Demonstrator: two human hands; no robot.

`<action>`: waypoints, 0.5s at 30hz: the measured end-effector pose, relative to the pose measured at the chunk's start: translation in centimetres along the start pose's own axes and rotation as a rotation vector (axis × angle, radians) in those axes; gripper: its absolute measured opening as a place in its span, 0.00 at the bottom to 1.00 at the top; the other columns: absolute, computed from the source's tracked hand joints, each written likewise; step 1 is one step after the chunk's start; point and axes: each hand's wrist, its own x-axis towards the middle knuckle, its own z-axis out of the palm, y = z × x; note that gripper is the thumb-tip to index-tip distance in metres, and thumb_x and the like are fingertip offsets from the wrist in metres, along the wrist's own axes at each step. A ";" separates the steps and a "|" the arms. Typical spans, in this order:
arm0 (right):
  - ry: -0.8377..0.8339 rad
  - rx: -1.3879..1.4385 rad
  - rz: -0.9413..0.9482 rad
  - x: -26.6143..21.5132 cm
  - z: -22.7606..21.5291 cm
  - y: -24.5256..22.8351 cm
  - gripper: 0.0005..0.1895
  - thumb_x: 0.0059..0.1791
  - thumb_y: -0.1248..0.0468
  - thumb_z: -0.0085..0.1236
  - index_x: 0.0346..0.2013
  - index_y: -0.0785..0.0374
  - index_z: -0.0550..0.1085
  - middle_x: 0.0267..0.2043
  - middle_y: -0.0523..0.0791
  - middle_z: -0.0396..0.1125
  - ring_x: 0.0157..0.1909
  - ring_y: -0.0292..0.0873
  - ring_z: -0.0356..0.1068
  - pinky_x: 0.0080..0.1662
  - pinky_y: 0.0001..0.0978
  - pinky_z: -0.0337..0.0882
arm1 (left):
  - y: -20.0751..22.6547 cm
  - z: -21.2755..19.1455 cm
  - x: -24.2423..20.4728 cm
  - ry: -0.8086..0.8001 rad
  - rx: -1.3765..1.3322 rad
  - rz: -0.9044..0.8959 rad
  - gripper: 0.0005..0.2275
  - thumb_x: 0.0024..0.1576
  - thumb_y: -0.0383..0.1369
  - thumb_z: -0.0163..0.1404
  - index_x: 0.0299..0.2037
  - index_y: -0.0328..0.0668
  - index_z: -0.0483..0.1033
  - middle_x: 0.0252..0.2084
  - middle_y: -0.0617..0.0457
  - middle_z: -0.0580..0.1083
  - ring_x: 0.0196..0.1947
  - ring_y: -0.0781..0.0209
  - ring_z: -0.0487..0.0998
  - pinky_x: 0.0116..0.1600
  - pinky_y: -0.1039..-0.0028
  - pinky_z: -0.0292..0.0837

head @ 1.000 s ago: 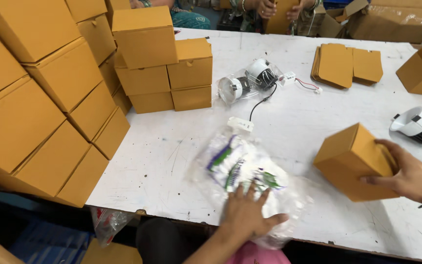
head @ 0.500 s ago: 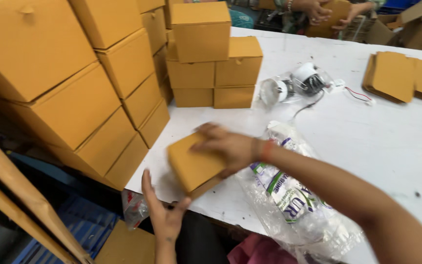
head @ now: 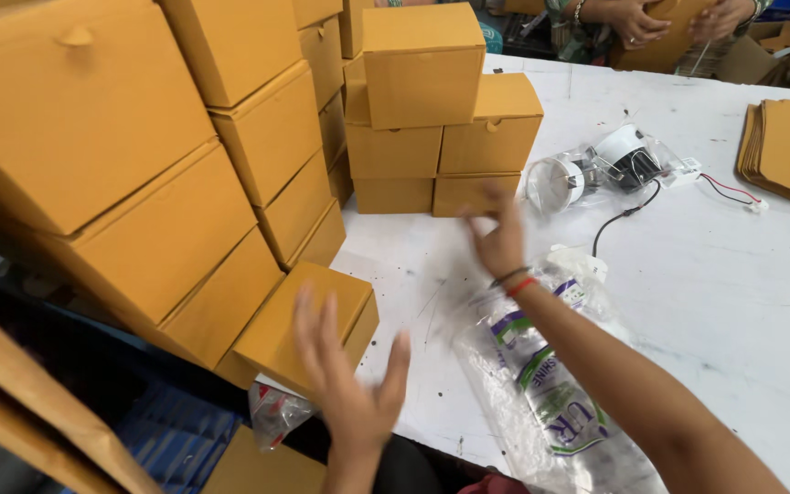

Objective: The person wraps LED light fixtures in plastic bags and places them into cardboard boxes. The person repeatedly picks up a light, wraps it, and boxes it, stacking the finished boxes on the table.

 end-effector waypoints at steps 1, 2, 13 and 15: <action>0.116 -0.087 0.073 1.6 -1.4 2.0 0.32 0.51 0.53 0.63 0.64 0.65 0.64 0.63 0.51 0.66 0.60 0.49 0.70 0.60 0.43 0.72 | -0.3 1.7 2.1 -0.076 -0.119 -0.071 0.39 0.56 0.42 0.60 0.74 0.35 0.52 0.78 0.37 0.54 0.80 0.41 0.53 0.79 0.52 0.52; 0.237 -0.171 0.147 2.8 -2.2 3.9 0.35 0.53 0.50 0.62 0.66 0.67 0.63 0.62 0.54 0.67 0.63 0.50 0.67 0.63 0.42 0.70 | -1.1 4.2 5.2 -0.118 -0.378 -0.269 0.39 0.58 0.46 0.55 0.75 0.35 0.49 0.79 0.38 0.51 0.80 0.44 0.51 0.78 0.54 0.47; 0.240 0.116 0.337 6.5 -0.8 11.3 0.45 0.52 0.38 0.52 0.71 0.69 0.57 0.70 0.55 0.59 0.72 0.49 0.58 0.70 0.37 0.55 | -14.9 23.1 19.6 0.176 -0.666 -0.891 0.42 0.58 0.66 0.29 0.76 0.46 0.44 0.80 0.50 0.45 0.77 0.51 0.47 0.76 0.57 0.42; 0.200 0.170 0.280 6.5 -1.3 12.4 0.43 0.53 0.38 0.50 0.70 0.69 0.61 0.69 0.53 0.61 0.71 0.47 0.59 0.70 0.36 0.55 | -15.4 24.1 19.7 0.142 -0.707 -0.849 0.43 0.56 0.68 0.27 0.77 0.52 0.36 0.81 0.55 0.38 0.79 0.53 0.39 0.76 0.56 0.35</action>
